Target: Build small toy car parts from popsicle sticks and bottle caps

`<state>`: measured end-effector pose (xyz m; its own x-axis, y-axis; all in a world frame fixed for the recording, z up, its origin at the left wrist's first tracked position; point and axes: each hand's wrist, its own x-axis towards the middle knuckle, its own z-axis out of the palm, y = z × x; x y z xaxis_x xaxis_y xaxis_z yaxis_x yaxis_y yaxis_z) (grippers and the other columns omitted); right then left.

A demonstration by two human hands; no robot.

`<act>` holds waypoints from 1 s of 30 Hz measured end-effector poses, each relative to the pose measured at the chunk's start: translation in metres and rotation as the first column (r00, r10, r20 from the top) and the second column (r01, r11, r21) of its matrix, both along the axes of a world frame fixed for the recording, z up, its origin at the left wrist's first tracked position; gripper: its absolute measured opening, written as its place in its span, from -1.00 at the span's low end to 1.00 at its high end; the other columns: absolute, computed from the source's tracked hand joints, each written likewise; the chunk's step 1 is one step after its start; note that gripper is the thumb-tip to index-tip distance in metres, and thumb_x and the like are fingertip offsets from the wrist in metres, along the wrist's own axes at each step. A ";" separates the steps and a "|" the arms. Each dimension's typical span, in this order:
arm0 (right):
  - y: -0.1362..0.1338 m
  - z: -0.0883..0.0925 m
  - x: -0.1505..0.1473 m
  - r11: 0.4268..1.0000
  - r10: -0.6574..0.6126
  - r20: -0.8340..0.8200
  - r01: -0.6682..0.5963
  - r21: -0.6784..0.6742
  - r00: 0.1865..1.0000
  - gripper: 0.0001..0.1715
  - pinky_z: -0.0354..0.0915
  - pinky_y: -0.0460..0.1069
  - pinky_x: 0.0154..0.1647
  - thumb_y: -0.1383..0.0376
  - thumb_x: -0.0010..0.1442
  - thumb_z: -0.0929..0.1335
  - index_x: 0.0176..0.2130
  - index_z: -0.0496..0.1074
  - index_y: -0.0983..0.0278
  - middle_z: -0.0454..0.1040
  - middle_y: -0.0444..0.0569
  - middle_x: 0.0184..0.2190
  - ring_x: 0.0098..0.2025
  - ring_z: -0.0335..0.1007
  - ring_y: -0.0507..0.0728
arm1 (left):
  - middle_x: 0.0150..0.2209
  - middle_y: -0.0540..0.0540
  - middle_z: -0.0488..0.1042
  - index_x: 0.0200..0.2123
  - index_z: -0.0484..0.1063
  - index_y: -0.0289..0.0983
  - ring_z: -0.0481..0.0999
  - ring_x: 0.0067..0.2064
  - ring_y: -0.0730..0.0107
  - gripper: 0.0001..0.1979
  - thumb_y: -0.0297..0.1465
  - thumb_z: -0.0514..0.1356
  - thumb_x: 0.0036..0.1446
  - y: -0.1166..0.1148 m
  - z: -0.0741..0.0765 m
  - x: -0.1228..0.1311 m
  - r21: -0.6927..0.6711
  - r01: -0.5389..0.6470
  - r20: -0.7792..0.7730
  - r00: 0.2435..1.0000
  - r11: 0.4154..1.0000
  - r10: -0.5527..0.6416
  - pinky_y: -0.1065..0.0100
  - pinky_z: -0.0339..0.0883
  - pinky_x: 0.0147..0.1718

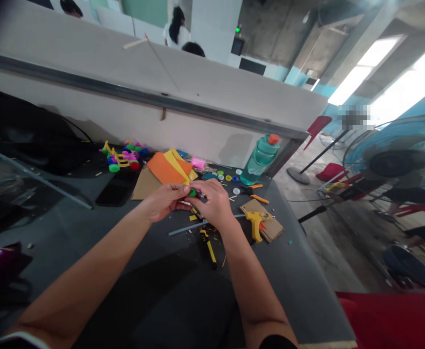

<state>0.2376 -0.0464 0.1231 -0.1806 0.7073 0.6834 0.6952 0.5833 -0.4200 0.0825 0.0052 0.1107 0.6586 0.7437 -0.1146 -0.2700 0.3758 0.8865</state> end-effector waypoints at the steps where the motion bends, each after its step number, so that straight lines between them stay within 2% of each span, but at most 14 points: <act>1: 0.000 0.000 0.000 1.000 -0.005 -0.003 0.005 -0.005 1.000 -0.76 0.29 0.09 -0.11 0.25 0.07 0.41 -0.19 0.45 0.14 0.53 -0.09 -0.21 -0.14 0.40 0.14 | -0.46 -0.07 0.48 -0.40 0.50 -0.38 0.46 -0.43 0.49 -0.69 -0.25 0.36 -0.15 0.000 0.000 0.000 -0.005 0.000 0.005 1.000 1.000 0.000 0.40 0.41 -0.39; 7: 0.000 -0.001 -0.001 0.998 0.027 0.015 -0.026 -0.049 1.000 -0.70 0.30 0.07 -0.15 0.22 0.08 0.40 -0.13 0.43 0.14 0.52 -0.08 -0.21 -0.17 0.39 0.14 | -0.50 -0.05 0.46 -0.41 0.50 -0.37 0.43 -0.48 0.52 -0.70 -0.26 0.36 -0.16 0.000 0.001 0.001 -0.028 -0.016 -0.004 1.000 0.999 0.016 0.41 0.41 -0.42; 10: 0.001 -0.003 -0.002 0.998 -0.033 -0.017 0.032 -0.045 0.999 -0.75 0.32 0.05 -0.20 0.22 0.07 0.40 -0.18 0.46 0.15 0.53 -0.08 -0.29 -0.25 0.39 0.13 | -0.52 -0.05 0.46 -0.41 0.51 -0.37 0.43 -0.47 0.50 -0.69 -0.21 0.33 -0.11 -0.001 0.001 0.002 -0.024 -0.009 0.014 1.000 1.000 0.009 0.39 0.40 -0.41; 13: 0.000 -0.002 -0.002 0.995 -0.090 -0.019 0.089 -0.053 0.996 -0.73 0.32 0.04 -0.20 0.24 0.03 0.43 -0.20 0.46 0.16 0.51 -0.08 -0.31 -0.25 0.38 0.13 | -0.49 -0.06 0.47 -0.42 0.51 -0.36 0.42 -0.46 0.52 -0.70 -0.22 0.33 -0.11 -0.008 0.001 0.006 -0.037 -0.052 0.047 0.997 0.998 0.054 0.40 0.40 -0.41; 15: -0.003 0.001 -0.002 0.996 -0.062 -0.002 0.061 -0.067 0.998 -0.68 0.31 0.04 -0.16 0.26 0.01 0.44 -0.16 0.44 0.16 0.51 -0.08 -0.26 -0.20 0.38 0.14 | -0.46 -0.06 0.48 -0.40 0.51 -0.35 0.42 -0.46 0.52 -0.72 -0.25 0.34 -0.13 -0.015 0.001 0.007 -0.057 -0.095 0.059 0.993 0.994 0.099 0.40 0.40 -0.41; 17: -0.006 0.004 -0.002 0.995 0.022 0.030 -0.019 -0.099 0.999 -0.64 0.29 0.03 -0.12 0.29 0.02 0.43 -0.12 0.42 0.16 0.50 -0.08 -0.21 -0.16 0.38 0.13 | -0.47 -0.06 0.48 -0.39 0.51 -0.36 0.43 -0.46 0.51 -0.71 -0.25 0.35 -0.14 -0.022 0.000 0.007 -0.068 -0.119 0.049 0.991 0.991 0.122 0.40 0.41 -0.42; 20: -0.009 0.006 -0.004 0.982 0.118 0.061 -0.108 -0.155 0.991 -0.71 0.30 0.00 -0.16 0.34 0.05 0.40 -0.15 0.44 0.17 0.52 -0.09 -0.25 -0.19 0.41 0.10 | -0.51 -0.06 0.47 -0.42 0.51 -0.38 0.44 -0.47 0.49 -0.68 -0.23 0.36 -0.16 -0.032 -0.003 0.002 -0.078 -0.129 0.028 0.991 0.989 0.132 0.40 0.40 -0.43; 25: -0.011 -0.001 -0.011 0.992 0.063 0.059 -0.057 -0.109 0.996 -0.79 0.32 -0.01 -0.19 0.31 0.10 0.37 -0.19 0.45 0.20 0.53 -0.06 -0.29 -0.24 0.44 0.10 | -0.48 -0.04 0.49 -0.41 0.51 -0.35 0.45 -0.43 0.49 -0.71 -0.26 0.37 -0.18 -0.044 -0.009 -0.004 -0.136 -0.228 0.096 0.966 0.964 0.242 0.43 0.38 -0.41; 28: -0.015 -0.010 -0.013 0.991 0.097 0.091 -0.087 -0.104 0.991 -0.66 0.32 0.01 -0.11 0.29 0.10 0.37 -0.07 0.41 0.19 0.52 -0.02 -0.20 -0.16 0.43 0.12 | -0.50 0.00 0.48 -0.45 0.50 -0.32 0.44 -0.45 0.52 -0.76 -0.29 0.38 -0.18 -0.049 -0.018 -0.006 -0.152 -0.286 0.109 0.946 0.946 0.304 0.45 0.36 -0.41; 30: -0.020 -0.017 -0.012 0.981 0.143 0.086 -0.129 -0.147 0.986 -0.59 0.33 0.01 -0.09 0.29 0.10 0.37 -0.02 0.37 0.18 0.51 -0.01 -0.15 -0.12 0.43 0.12 | -0.52 0.00 0.47 -0.47 0.49 -0.34 0.43 -0.47 0.53 -0.76 -0.28 0.37 -0.18 -0.052 -0.025 -0.007 -0.150 -0.283 0.089 0.950 0.947 0.298 0.44 0.35 -0.39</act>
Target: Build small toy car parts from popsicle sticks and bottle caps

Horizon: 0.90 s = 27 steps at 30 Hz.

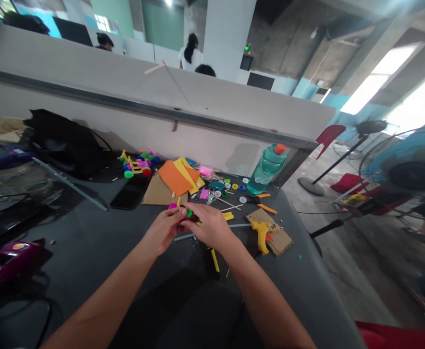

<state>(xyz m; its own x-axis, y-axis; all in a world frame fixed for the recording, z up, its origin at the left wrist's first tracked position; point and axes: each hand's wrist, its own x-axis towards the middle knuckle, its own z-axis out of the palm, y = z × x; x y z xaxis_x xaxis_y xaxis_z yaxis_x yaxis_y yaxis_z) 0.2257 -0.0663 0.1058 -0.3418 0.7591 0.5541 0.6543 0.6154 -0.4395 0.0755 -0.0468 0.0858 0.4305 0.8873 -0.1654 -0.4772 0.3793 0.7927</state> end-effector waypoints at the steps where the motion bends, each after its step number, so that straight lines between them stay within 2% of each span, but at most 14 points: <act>1: -0.002 -0.004 0.001 1.000 0.011 -0.009 -0.011 -0.025 1.000 -0.59 0.34 0.00 -0.10 0.30 0.11 0.37 -0.01 0.37 0.18 0.51 -0.02 -0.15 -0.13 0.44 0.11 | -0.52 -0.01 0.47 -0.47 0.49 -0.35 0.43 -0.47 0.53 -0.75 -0.28 0.37 -0.17 -0.001 -0.004 -0.001 -0.001 0.014 -0.018 1.000 1.000 -0.014 0.44 0.36 -0.39; 6: -0.009 -0.024 0.004 0.998 -0.035 -0.079 0.031 -0.058 0.996 -0.71 0.35 -0.02 -0.16 0.32 0.12 0.35 -0.10 0.42 0.18 0.54 -0.05 -0.24 -0.20 0.46 0.10 | -0.49 -0.04 0.47 -0.43 0.49 -0.36 0.44 -0.45 0.51 -0.75 -0.28 0.35 -0.13 -0.007 -0.020 -0.001 -0.023 0.065 -0.013 0.998 0.998 -0.065 0.45 0.37 -0.42; 10: -0.008 -0.036 0.005 0.998 -0.017 -0.130 0.008 -0.070 0.991 -0.66 0.35 0.00 -0.14 0.29 0.10 0.38 -0.08 0.41 0.18 0.52 -0.03 -0.20 -0.18 0.44 0.11 | -0.53 0.01 0.43 -0.49 0.46 -0.35 0.41 -0.49 0.55 -0.78 -0.31 0.35 -0.12 -0.007 -0.028 -0.001 -0.075 0.066 0.022 0.998 0.995 -0.064 0.46 0.38 -0.43; 15: -0.005 -0.043 0.007 0.988 -0.020 -0.181 -0.008 -0.152 0.983 -0.70 0.37 -0.03 -0.21 0.27 0.08 0.39 -0.12 0.43 0.17 0.52 -0.05 -0.24 -0.24 0.45 0.09 | -0.51 -0.01 0.42 -0.49 0.44 -0.35 0.42 -0.48 0.54 -0.77 -0.30 0.35 -0.12 -0.006 -0.035 0.002 -0.142 0.069 0.050 0.997 0.987 -0.062 0.44 0.42 -0.42; 18: -0.004 -0.045 0.007 0.989 -0.062 -0.191 0.034 -0.147 0.980 -0.72 0.37 -0.03 -0.22 0.29 0.07 0.40 -0.15 0.44 0.17 0.53 -0.06 -0.27 -0.26 0.44 0.09 | -0.49 -0.01 0.42 -0.48 0.44 -0.36 0.42 -0.47 0.54 -0.77 -0.32 0.37 -0.14 -0.006 -0.039 0.004 -0.185 0.052 0.081 0.996 0.981 -0.038 0.44 0.43 -0.42; 21: -0.003 -0.048 0.006 0.989 -0.053 -0.165 0.029 -0.142 0.985 -0.66 0.37 -0.01 -0.20 0.27 0.07 0.40 -0.09 0.43 0.17 0.52 -0.05 -0.23 -0.24 0.45 0.11 | -0.49 -0.03 0.43 -0.48 0.45 -0.38 0.42 -0.47 0.55 -0.76 -0.33 0.37 -0.15 -0.005 -0.041 0.005 -0.192 0.016 0.070 0.998 0.981 -0.003 0.46 0.42 -0.43; 24: -0.002 -0.051 0.006 0.990 -0.048 -0.157 0.027 -0.135 0.986 -0.66 0.37 -0.01 -0.20 0.28 0.10 0.38 -0.07 0.43 0.16 0.52 -0.04 -0.20 -0.21 0.45 0.12 | -0.48 -0.05 0.45 -0.45 0.46 -0.39 0.43 -0.47 0.54 -0.77 -0.33 0.34 -0.09 -0.004 -0.044 0.006 -0.186 -0.002 0.058 0.998 0.983 0.013 0.48 0.42 -0.43; 27: 0.000 -0.053 0.005 0.989 -0.094 -0.170 0.071 -0.132 0.981 -0.71 0.36 0.00 -0.19 0.30 0.11 0.37 -0.11 0.45 0.15 0.53 -0.05 -0.21 -0.20 0.44 0.12 | -0.46 -0.07 0.47 -0.38 0.47 -0.38 0.46 -0.44 0.51 -0.81 -0.35 0.30 -0.02 -0.004 -0.046 0.007 -0.208 0.033 0.098 0.995 0.978 -0.013 0.44 0.45 -0.41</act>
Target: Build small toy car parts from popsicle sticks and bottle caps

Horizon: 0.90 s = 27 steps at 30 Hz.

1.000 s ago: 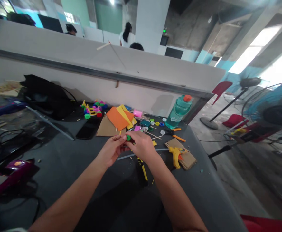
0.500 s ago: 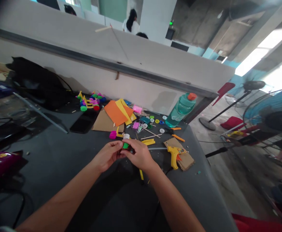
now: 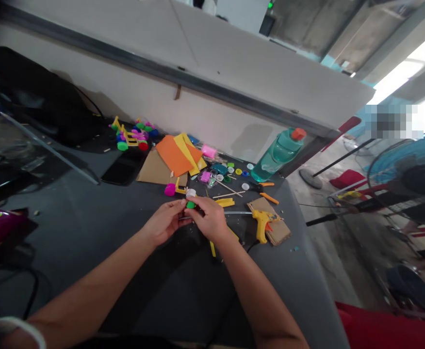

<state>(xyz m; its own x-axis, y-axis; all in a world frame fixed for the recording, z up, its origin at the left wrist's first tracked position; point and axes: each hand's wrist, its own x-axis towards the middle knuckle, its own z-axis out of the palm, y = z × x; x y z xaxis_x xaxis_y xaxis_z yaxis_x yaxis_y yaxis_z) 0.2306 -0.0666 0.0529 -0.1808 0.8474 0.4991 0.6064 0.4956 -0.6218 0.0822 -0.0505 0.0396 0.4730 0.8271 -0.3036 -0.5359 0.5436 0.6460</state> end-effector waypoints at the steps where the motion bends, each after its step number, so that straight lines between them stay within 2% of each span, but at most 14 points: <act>1: 0.000 -0.001 0.000 1.000 -0.012 0.000 0.012 0.000 1.000 -0.71 0.36 0.00 -0.18 0.30 0.12 0.36 -0.11 0.45 0.15 0.53 -0.06 -0.21 -0.19 0.44 0.12 | -0.45 -0.07 0.48 -0.36 0.47 -0.37 0.47 -0.43 0.50 -0.82 -0.36 0.28 0.00 0.000 -0.001 0.000 -0.014 0.015 0.023 1.000 1.000 -0.015 0.43 0.46 -0.40; 6: 0.002 -0.003 -0.001 0.999 -0.008 0.046 0.006 0.047 0.999 -0.71 0.33 0.04 -0.12 0.28 0.12 0.37 -0.10 0.45 0.14 0.53 -0.06 -0.20 -0.17 0.42 0.13 | -0.47 -0.05 0.49 -0.36 0.48 -0.35 0.49 -0.44 0.53 -0.91 -0.45 0.25 0.04 0.000 -0.003 -0.001 -0.093 0.019 0.083 0.996 0.995 -0.011 0.45 0.48 -0.39; 10: 0.001 -0.002 0.001 0.999 0.026 0.071 -0.029 0.041 0.997 -0.62 0.35 0.04 -0.16 0.25 0.10 0.39 -0.04 0.41 0.13 0.52 -0.04 -0.18 -0.20 0.42 0.13 | -0.48 -0.05 0.49 -0.39 0.47 -0.36 0.48 -0.49 0.56 -0.95 -0.47 0.24 0.04 0.001 -0.003 -0.002 -0.126 -0.008 0.081 0.997 0.992 0.018 0.48 0.47 -0.43; 16: 0.002 -0.001 0.002 0.998 0.021 0.029 -0.023 0.065 0.999 -0.72 0.35 0.04 -0.19 0.31 0.13 0.36 -0.11 0.46 0.15 0.54 -0.05 -0.23 -0.22 0.43 0.12 | -0.48 -0.04 0.49 -0.38 0.45 -0.34 0.50 -0.46 0.53 -0.96 -0.48 0.23 0.06 0.001 -0.003 -0.003 -0.156 0.032 0.131 0.991 0.987 -0.011 0.46 0.49 -0.42; 23: 0.003 -0.004 0.002 0.999 0.021 0.004 -0.021 0.037 1.000 -0.73 0.35 0.04 -0.24 0.29 0.11 0.38 -0.13 0.47 0.12 0.54 -0.07 -0.25 -0.25 0.42 0.12 | -0.49 -0.03 0.47 -0.39 0.43 -0.34 0.49 -0.48 0.54 -0.96 -0.47 0.24 0.05 0.001 -0.007 -0.002 -0.158 0.017 0.136 0.991 0.987 0.005 0.46 0.49 -0.41; 27: 0.001 -0.004 0.000 1.000 -0.021 -0.022 0.020 -0.024 1.000 -0.68 0.35 0.00 -0.34 0.29 0.08 0.39 -0.11 0.45 0.13 0.53 -0.06 -0.27 -0.31 0.41 0.10 | -0.48 -0.03 0.47 -0.37 0.43 -0.34 0.49 -0.47 0.55 -0.96 -0.48 0.22 0.07 0.001 -0.006 -0.002 -0.154 0.012 0.138 0.990 0.988 0.009 0.46 0.49 -0.40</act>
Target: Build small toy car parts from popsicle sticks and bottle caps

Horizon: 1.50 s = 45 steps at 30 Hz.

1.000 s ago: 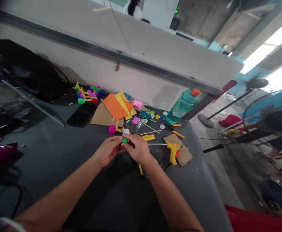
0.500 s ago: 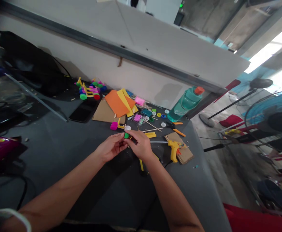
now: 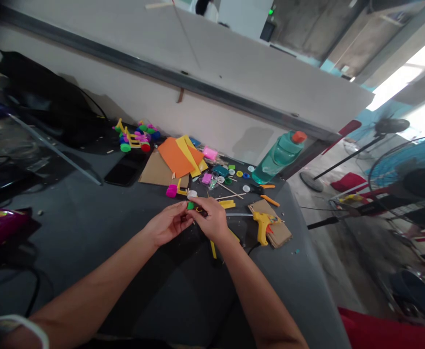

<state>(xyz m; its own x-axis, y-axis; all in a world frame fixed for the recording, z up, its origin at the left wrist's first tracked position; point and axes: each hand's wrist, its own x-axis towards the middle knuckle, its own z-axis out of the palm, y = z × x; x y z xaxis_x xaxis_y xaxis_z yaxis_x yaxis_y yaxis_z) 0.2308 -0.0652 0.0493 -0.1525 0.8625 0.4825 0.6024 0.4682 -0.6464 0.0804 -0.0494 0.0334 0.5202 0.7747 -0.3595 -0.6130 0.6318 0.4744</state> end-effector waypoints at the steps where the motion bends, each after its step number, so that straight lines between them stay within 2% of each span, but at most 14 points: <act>1: 0.000 0.001 -0.001 1.000 -0.014 -0.012 0.014 -0.016 1.000 -0.67 0.34 -0.01 -0.35 0.30 0.07 0.39 -0.11 0.45 0.13 0.53 -0.06 -0.26 -0.31 0.41 0.10 | -0.48 -0.02 0.47 -0.35 0.43 -0.33 0.49 -0.47 0.55 -0.96 -0.48 0.21 0.07 0.000 0.000 0.000 0.003 0.000 0.002 1.000 1.000 0.000 0.46 0.49 -0.39; 6: -0.001 0.004 -0.003 1.000 0.010 -0.055 -0.010 0.009 0.998 -0.80 0.33 0.02 -0.23 0.33 0.07 0.39 -0.23 0.48 0.14 0.52 -0.08 -0.19 -0.21 0.40 0.11 | -0.45 -0.04 0.49 -0.31 0.44 -0.34 0.50 -0.45 0.56 -0.94 -0.50 0.20 0.08 -0.001 0.001 0.000 0.009 0.002 0.013 1.000 1.000 -0.002 0.49 0.48 -0.37; 12: -0.001 0.001 -0.001 0.999 -0.002 -0.061 0.000 -0.033 0.998 -0.76 0.34 -0.03 -0.35 0.32 0.06 0.40 -0.20 0.46 0.15 0.50 -0.06 -0.16 -0.27 0.38 0.09 | -0.46 -0.03 0.49 -0.33 0.44 -0.34 0.50 -0.46 0.56 -0.94 -0.51 0.21 0.07 -0.001 0.004 0.001 -0.019 -0.007 -0.004 1.000 1.000 0.007 0.50 0.48 -0.39; 16: 0.000 -0.001 0.000 1.000 0.004 -0.074 -0.006 -0.019 0.997 -0.83 0.33 -0.04 -0.39 0.29 0.05 0.41 -0.26 0.46 0.17 0.50 -0.06 -0.16 -0.29 0.37 0.08 | -0.44 -0.04 0.49 -0.33 0.44 -0.34 0.48 -0.47 0.58 -0.93 -0.50 0.22 0.05 -0.001 0.004 0.000 -0.011 -0.004 -0.019 1.000 1.000 0.004 0.52 0.47 -0.39; 21: 0.001 -0.001 0.002 0.998 0.051 -0.020 -0.051 -0.029 0.999 -0.67 0.35 -0.01 -0.34 0.26 0.06 0.40 -0.11 0.43 0.15 0.48 -0.04 -0.11 -0.19 0.39 0.13 | -0.47 -0.02 0.47 -0.36 0.44 -0.34 0.47 -0.48 0.57 -0.93 -0.47 0.25 0.03 0.000 0.002 0.000 0.031 0.000 -0.060 0.998 1.000 0.002 0.47 0.47 -0.41; 26: 0.002 -0.004 0.003 1.000 0.029 -0.014 -0.029 -0.003 0.999 -0.75 0.35 0.05 -0.22 0.25 0.07 0.40 -0.17 0.46 0.14 0.51 -0.06 -0.14 -0.14 0.40 0.14 | -0.46 -0.04 0.46 -0.32 0.45 -0.35 0.47 -0.46 0.54 -0.87 -0.40 0.23 0.06 0.001 -0.001 0.000 0.062 0.039 -0.063 0.997 0.997 -0.035 0.44 0.47 -0.39; 30: 0.001 -0.003 0.004 0.998 0.062 0.001 -0.062 -0.006 0.998 -0.67 0.35 0.05 -0.20 0.27 0.06 0.41 -0.12 0.44 0.14 0.50 -0.07 -0.12 -0.14 0.39 0.14 | -0.45 -0.03 0.47 -0.33 0.45 -0.34 0.47 -0.45 0.55 -0.87 -0.40 0.25 0.04 0.001 -0.003 0.001 0.083 0.027 -0.077 0.997 0.996 -0.021 0.45 0.46 -0.38; 35: 0.001 -0.001 0.003 0.999 0.034 -0.008 -0.034 0.031 0.999 -0.78 0.35 0.07 -0.19 0.25 0.09 0.39 -0.19 0.47 0.15 0.53 -0.07 -0.19 -0.16 0.41 0.14 | -0.47 -0.03 0.47 -0.34 0.45 -0.34 0.47 -0.45 0.53 -0.85 -0.35 0.24 0.05 0.001 -0.003 0.001 0.098 0.043 -0.091 0.995 0.994 -0.034 0.42 0.47 -0.38; 40: 0.002 -0.001 0.003 0.998 0.042 -0.003 -0.042 0.036 0.999 -0.74 0.35 0.08 -0.18 0.25 0.06 0.41 -0.17 0.47 0.15 0.53 -0.06 -0.19 -0.16 0.41 0.15 | -0.45 -0.06 0.47 -0.34 0.46 -0.35 0.47 -0.43 0.52 -0.85 -0.38 0.25 0.04 0.001 -0.004 0.001 0.115 0.042 -0.098 0.995 0.992 -0.031 0.40 0.47 -0.36; 45: 0.002 0.000 0.003 0.998 0.038 -0.002 -0.038 0.053 0.999 -0.83 0.34 0.09 -0.18 0.24 0.05 0.42 -0.26 0.49 0.16 0.54 -0.05 -0.20 -0.17 0.43 0.16 | -0.46 -0.08 0.48 -0.34 0.48 -0.37 0.48 -0.44 0.50 -0.84 -0.37 0.26 0.03 0.001 -0.003 0.002 0.100 0.033 -0.115 0.993 0.994 -0.021 0.41 0.47 -0.37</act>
<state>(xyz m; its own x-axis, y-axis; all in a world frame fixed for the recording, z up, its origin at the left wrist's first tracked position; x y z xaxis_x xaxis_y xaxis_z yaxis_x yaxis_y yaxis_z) 0.2337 -0.0633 0.0498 -0.1829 0.8296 0.5276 0.5818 0.5239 -0.6221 0.0822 -0.0487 0.0300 0.5018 0.7965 -0.3372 -0.5349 0.5922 0.6027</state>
